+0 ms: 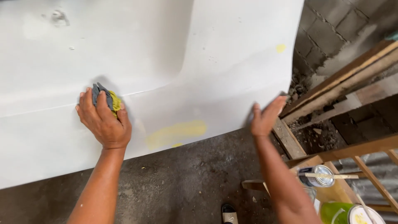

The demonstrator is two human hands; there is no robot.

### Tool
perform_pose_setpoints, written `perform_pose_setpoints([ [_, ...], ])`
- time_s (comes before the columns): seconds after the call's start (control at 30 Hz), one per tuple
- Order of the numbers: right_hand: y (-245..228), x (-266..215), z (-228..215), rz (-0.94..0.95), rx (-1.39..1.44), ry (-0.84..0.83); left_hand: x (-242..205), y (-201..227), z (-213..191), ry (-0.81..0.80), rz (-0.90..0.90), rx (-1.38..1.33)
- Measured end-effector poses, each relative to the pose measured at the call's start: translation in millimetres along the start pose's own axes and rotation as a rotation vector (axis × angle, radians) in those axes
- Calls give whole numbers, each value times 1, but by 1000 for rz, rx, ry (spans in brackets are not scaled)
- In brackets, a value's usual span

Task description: The person sands a white car door panel using a sanding block and a yellow cloth. They repeatedly rub the surface to smooth it out, occasionally dipping the cloth into a green bucket of water to clean it before resuming the sanding process.

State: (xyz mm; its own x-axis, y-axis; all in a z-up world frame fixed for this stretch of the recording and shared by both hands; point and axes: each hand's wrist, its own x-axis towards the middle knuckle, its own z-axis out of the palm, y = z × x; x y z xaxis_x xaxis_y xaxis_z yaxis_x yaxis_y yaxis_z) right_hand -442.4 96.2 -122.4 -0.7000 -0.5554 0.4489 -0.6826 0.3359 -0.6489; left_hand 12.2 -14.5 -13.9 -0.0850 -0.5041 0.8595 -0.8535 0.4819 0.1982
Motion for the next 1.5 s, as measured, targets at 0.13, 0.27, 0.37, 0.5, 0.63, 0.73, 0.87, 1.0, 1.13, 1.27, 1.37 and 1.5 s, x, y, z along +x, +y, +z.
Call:
perform_pose_setpoints([
  [0.13, -130, -107, 4, -149, 559, -235, 5, 46, 27, 7, 86, -4],
  [0.27, -104, -122, 43, -936, -157, -539, 15, 102, 35, -108, 173, -59],
  [0.37, -31, -59, 12, -844, -354, -573, 14, 113, 38, -139, 168, -87],
  [0.5, 15, 33, -30, -373, 159, -132, 11, 116, 38, -140, 139, -91],
  [0.63, -9, -9, -19, -292, 95, -39, 15, 137, 51, -38, 142, -86],
  [0.73, -12, -79, 3, -458, 7, -228, 11, 159, 59, -52, 141, -94],
  [0.87, 17, -21, 0, -322, -24, -217, -2, 170, 72, -127, 205, -52],
  [1.0, 19, 64, -21, -218, -72, -43, -11, 188, 81, -199, 307, 13],
  [1.13, 26, -13, 3, -155, 40, 12, -12, 198, 88, -217, 306, 36],
  [1.27, 42, -14, 4, -173, 23, -66, -13, 199, 93, -214, 304, 49],
  [1.37, 30, 40, -13, -215, 6, -60, -13, 202, 88, -192, 296, 49],
  [1.5, 38, 30, -14, -234, 17, -43, -8, 206, 85, -175, 277, 30],
])
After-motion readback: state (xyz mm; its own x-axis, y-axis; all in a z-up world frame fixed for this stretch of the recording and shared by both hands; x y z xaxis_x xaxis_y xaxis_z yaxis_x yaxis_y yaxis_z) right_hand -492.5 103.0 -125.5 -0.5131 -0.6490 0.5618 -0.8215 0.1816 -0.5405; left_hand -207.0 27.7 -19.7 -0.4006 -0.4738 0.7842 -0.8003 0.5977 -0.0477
